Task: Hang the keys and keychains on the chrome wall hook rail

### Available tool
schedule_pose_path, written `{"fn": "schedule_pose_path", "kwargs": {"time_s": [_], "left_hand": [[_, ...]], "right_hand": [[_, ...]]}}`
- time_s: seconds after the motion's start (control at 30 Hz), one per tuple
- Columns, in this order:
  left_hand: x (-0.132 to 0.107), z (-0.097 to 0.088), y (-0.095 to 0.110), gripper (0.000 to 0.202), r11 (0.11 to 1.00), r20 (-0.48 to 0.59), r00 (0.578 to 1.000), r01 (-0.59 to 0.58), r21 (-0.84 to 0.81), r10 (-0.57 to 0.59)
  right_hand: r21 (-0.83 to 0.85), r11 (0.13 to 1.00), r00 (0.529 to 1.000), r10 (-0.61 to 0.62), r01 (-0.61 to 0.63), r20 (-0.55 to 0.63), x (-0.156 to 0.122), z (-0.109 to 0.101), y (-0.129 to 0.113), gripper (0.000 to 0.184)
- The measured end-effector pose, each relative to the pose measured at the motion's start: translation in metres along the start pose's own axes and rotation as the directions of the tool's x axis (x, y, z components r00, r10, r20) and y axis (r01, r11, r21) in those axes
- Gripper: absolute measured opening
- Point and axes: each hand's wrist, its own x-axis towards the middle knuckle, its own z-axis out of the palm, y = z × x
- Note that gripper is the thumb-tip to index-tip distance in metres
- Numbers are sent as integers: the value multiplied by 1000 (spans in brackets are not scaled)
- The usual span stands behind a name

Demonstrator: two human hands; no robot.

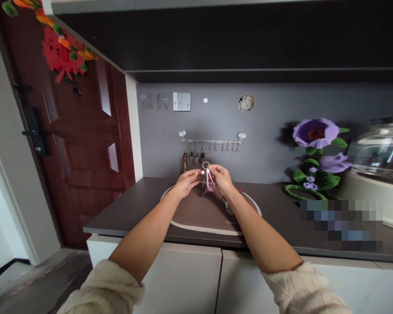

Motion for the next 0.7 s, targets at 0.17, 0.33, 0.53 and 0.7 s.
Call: {"fn": "schedule_pose_path", "kwargs": {"time_s": [0.17,0.33,0.53,0.7], "left_hand": [[-4,-1,-5,23,967,71,982,160,196,-177],[-9,1,-5,26,929,153,957,186,321,-244],[-13,4,-6,29,918,245,920,216,331,-305],[-14,6,-11,32,917,253,916,220,332,-311]], "right_hand": [[51,997,999,51,-50,-18,4,-4,0,32],[80,996,997,51,-46,-59,6,-10,-3,31],[83,996,996,31,-24,-79,9,-14,-5,29],[183,982,992,74,-55,-99,11,-17,-3,24]]}}
